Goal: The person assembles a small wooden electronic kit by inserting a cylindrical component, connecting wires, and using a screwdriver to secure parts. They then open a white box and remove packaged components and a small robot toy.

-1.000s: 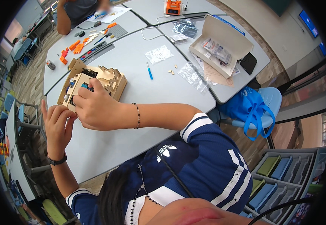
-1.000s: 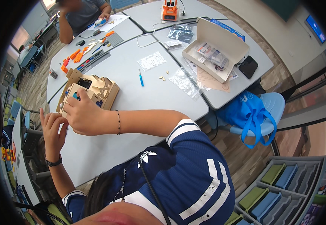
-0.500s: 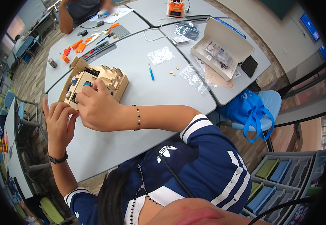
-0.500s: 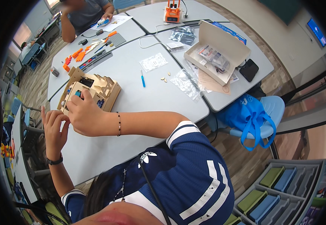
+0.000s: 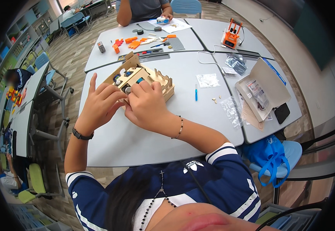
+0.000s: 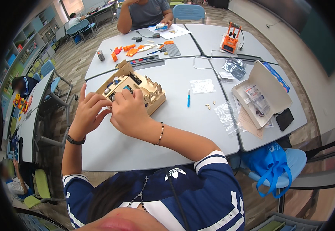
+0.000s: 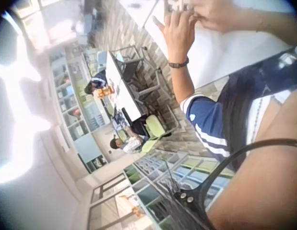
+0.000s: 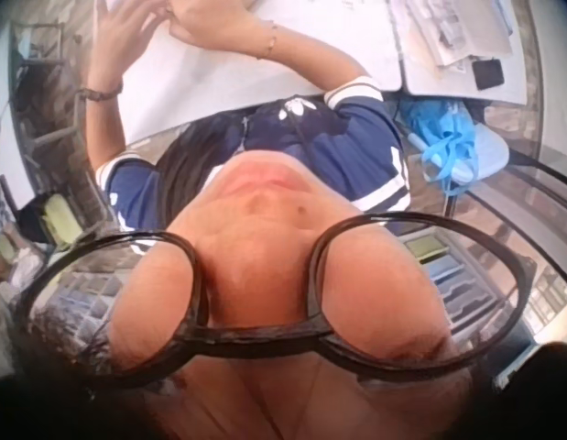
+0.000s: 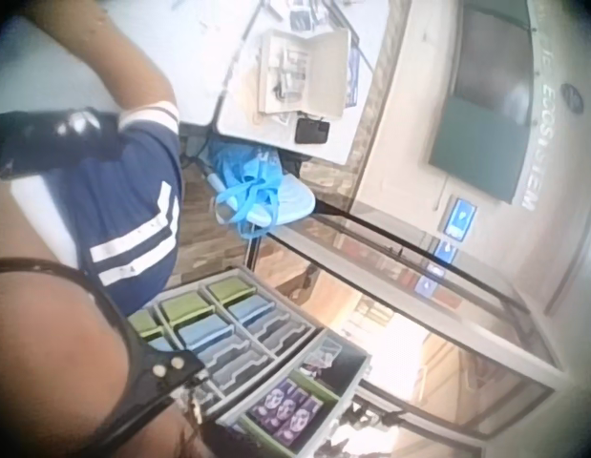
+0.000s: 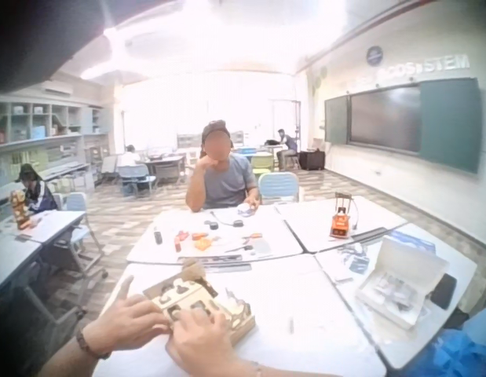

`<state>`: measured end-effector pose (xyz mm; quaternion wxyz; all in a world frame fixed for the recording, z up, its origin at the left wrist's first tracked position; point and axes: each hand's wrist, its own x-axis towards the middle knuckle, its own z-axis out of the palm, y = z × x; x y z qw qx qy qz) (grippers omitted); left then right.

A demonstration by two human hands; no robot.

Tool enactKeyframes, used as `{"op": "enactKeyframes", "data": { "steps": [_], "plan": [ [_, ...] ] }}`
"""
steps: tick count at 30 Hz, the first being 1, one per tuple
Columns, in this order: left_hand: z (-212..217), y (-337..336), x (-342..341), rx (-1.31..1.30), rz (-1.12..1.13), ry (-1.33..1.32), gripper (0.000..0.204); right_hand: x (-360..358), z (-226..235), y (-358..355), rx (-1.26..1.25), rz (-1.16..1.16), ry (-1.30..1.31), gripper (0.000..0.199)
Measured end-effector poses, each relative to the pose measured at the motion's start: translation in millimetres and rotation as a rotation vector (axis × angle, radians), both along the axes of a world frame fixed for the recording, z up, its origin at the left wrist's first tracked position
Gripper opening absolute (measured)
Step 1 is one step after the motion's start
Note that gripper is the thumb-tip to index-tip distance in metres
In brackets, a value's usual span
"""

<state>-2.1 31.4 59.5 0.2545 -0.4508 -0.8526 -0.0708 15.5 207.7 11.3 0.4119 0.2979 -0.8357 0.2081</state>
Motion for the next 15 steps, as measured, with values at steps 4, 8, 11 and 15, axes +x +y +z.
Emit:
{"op": "enactKeyframes", "data": {
  "steps": [4, 8, 11, 15],
  "plan": [
    [2, -2, -3, -0.024, -0.031, 0.042, 0.016, 1, 0, 1, 0.014, 0.001, -0.006, 0.013],
    [7, 0, -7, -0.029, -0.055, 0.036, 0.015, 1, 0, 1, 0.011, 0.002, -0.015, 0.013],
    [11, 2, -9, -0.039, -0.08, 0.02, 0.013, 1, -1, 0, 0.001, 0.003, -0.017, 0.012],
    [17, 5, -9, -0.059, -0.096, 0.004, 0.011, 2, 0, -2, -0.005, -0.013, 0.025, 0.013]
  ]
}}
